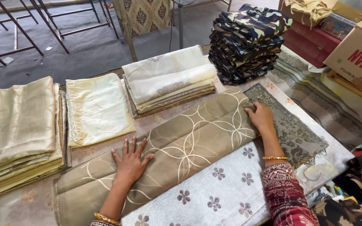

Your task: Folding large pieces of patterned fabric on a table.

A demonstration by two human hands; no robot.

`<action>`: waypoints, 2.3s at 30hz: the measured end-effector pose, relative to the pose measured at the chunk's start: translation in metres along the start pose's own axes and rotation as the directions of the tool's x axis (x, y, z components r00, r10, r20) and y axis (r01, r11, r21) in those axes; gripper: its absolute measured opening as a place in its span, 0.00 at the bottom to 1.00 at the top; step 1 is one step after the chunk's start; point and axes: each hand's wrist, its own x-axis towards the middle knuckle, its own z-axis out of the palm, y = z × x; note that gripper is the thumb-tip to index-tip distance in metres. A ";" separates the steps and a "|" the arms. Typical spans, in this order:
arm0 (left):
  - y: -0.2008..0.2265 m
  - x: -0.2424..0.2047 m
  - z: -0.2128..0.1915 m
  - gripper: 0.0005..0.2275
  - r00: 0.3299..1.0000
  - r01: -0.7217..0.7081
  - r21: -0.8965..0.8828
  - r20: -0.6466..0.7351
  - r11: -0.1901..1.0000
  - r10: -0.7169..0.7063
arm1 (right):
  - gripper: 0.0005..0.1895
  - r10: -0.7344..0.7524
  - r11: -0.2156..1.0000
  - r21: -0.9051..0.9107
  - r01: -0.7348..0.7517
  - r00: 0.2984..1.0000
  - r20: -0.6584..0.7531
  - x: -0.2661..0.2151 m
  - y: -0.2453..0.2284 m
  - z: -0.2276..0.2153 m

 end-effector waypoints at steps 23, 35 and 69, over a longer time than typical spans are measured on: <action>0.085 -0.020 -0.102 0.28 0.952 -0.060 0.124 0.305 0.990 0.020 | 0.23 0.092 0.995 -0.042 -0.086 0.983 0.157 -0.001 -0.003 -0.024; 0.210 0.079 -0.020 0.33 0.907 -0.416 -0.049 0.047 0.908 0.418 | 0.22 -0.038 0.960 -0.278 0.026 0.999 -0.039 0.002 0.014 0.006; 0.037 -0.043 -0.012 0.33 0.967 -0.256 -0.062 -0.005 0.965 0.256 | 0.25 -0.055 0.981 0.193 0.029 0.989 0.135 -0.148 -0.272 -0.150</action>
